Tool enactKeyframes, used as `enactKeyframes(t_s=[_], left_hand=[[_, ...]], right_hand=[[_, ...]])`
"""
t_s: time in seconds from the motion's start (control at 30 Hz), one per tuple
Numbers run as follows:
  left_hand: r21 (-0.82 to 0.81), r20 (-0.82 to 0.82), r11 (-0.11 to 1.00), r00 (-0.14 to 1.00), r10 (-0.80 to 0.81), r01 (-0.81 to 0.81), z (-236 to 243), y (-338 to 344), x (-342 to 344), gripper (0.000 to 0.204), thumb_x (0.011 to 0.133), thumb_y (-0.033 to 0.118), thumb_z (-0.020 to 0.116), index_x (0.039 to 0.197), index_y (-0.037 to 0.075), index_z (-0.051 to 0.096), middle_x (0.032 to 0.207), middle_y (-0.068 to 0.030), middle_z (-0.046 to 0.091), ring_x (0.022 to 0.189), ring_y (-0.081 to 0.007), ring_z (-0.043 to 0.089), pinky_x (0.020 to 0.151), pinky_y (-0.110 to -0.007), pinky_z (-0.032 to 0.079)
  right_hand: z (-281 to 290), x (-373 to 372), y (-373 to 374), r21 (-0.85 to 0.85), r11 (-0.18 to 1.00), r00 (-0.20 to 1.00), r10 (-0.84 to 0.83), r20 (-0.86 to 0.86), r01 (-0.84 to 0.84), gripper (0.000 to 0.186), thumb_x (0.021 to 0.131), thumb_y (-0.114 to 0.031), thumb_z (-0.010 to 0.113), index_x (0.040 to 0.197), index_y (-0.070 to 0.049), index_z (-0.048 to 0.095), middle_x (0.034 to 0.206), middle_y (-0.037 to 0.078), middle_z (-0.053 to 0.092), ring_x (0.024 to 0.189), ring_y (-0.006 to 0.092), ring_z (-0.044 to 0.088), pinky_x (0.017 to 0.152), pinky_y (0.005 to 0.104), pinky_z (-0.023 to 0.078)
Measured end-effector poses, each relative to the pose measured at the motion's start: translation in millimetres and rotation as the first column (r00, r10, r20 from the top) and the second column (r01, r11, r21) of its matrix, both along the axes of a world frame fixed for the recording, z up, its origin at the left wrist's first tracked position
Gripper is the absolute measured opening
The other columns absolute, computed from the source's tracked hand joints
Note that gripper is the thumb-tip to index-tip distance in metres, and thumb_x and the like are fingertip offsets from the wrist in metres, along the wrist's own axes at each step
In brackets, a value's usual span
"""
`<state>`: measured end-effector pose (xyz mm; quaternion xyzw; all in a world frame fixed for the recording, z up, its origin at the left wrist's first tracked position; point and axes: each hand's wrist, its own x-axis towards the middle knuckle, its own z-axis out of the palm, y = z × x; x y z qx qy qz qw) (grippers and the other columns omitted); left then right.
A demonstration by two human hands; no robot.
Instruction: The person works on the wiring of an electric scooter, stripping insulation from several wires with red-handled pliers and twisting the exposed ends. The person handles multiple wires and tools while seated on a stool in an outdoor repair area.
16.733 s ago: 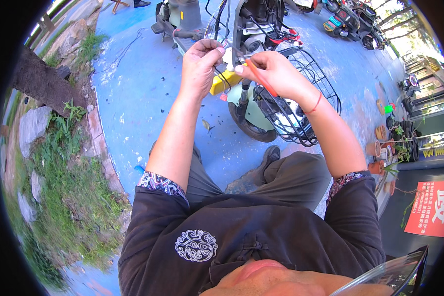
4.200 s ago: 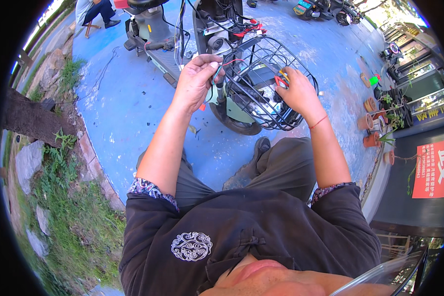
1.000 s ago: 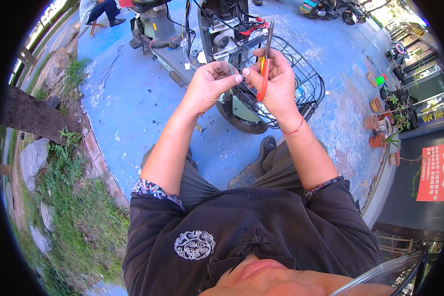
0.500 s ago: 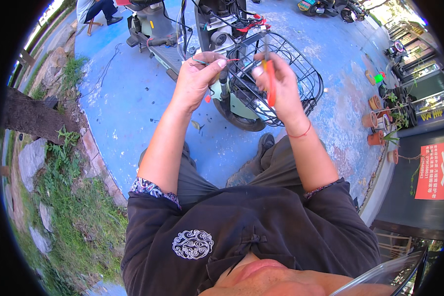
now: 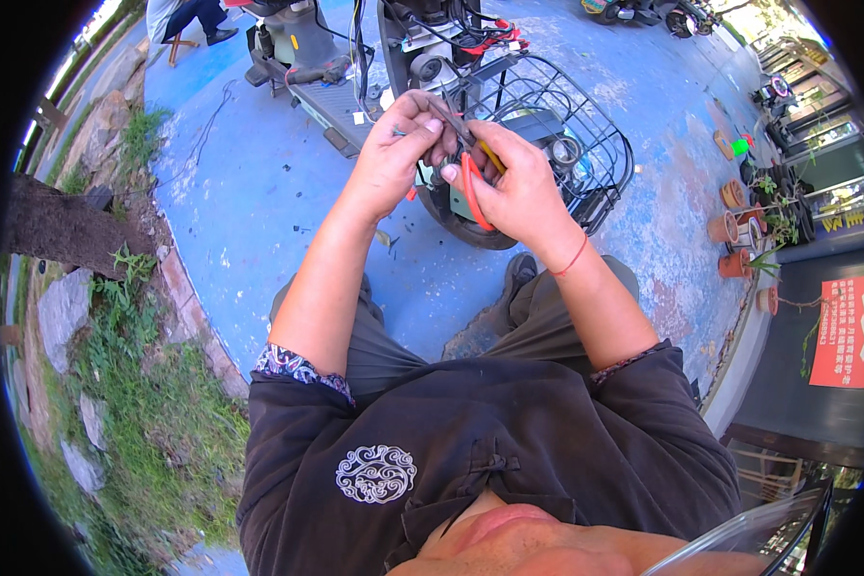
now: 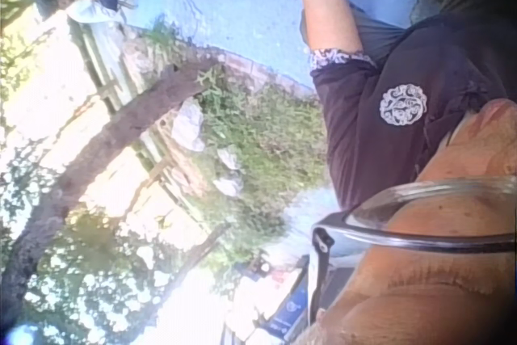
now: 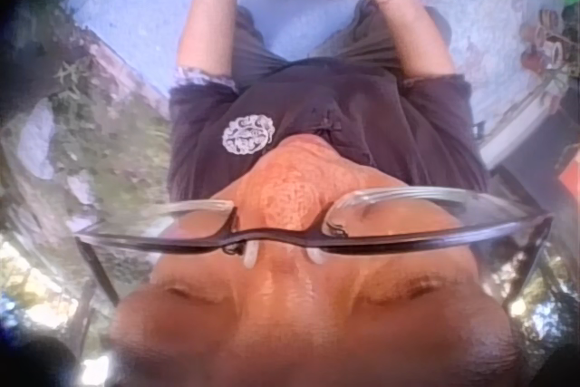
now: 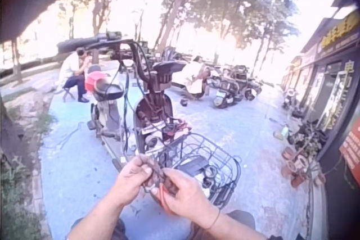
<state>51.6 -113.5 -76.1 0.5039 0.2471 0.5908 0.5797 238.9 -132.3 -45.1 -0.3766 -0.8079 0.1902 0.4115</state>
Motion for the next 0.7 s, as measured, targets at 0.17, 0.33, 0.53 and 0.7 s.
enactKeyframes(t_s=[0.17,0.33,0.53,0.7], left_hand=[[-0.010,-0.051,1.000,0.998,0.026,-0.027,0,0,-1,0.015,0.102,0.011,0.057,0.114,0.002,0.056,0.081,0.0011,0.057,0.065,-0.0037,0.045,0.058,-0.019,0.034],[0.012,-0.098,0.994,0.989,0.107,-0.106,-1,-1,1,0.013,0.099,0.009,0.062,0.110,0.002,0.059,0.082,0.0035,0.060,0.067,-0.0008,0.046,0.057,-0.019,0.033],[0.003,-0.118,0.993,0.986,0.115,-0.115,5,-5,0,0.011,0.098,0.009,0.063,0.106,0.002,0.061,0.081,0.0039,0.061,0.068,-0.0012,0.048,0.058,-0.020,0.035],[0.008,-0.157,0.992,0.980,0.124,-0.124,3,-4,-2,0.015,0.097,0.009,0.065,0.109,0.000,0.061,0.084,0.0024,0.063,0.073,-0.0026,0.052,0.065,-0.021,0.041]], right_hand=[[3,2,2,0.041,0.999,0.996,-0.017,0.086,0.013,0.048,0.081,-0.024,0.085,0.118,0.002,0.067,0.090,0.014,0.069,0.070,0.0236,0.067,0.066,0.0362,0.056],[5,5,1,0.042,0.999,0.991,-0.027,0.133,0.021,0.049,0.082,-0.027,0.083,0.118,0.001,0.068,0.091,0.014,0.070,0.071,0.0247,0.068,0.067,0.0368,0.056],[10,8,0,0.024,1.000,0.986,-0.018,0.168,0.014,0.043,0.083,-0.026,0.079,0.115,0.001,0.069,0.088,0.015,0.070,0.071,0.0281,0.068,0.067,0.0390,0.056],[13,10,-1,0.018,0.999,0.977,-0.033,0.211,0.030,0.038,0.083,-0.024,0.078,0.112,0.000,0.071,0.084,0.017,0.070,0.068,0.0308,0.067,0.066,0.0409,0.055]])
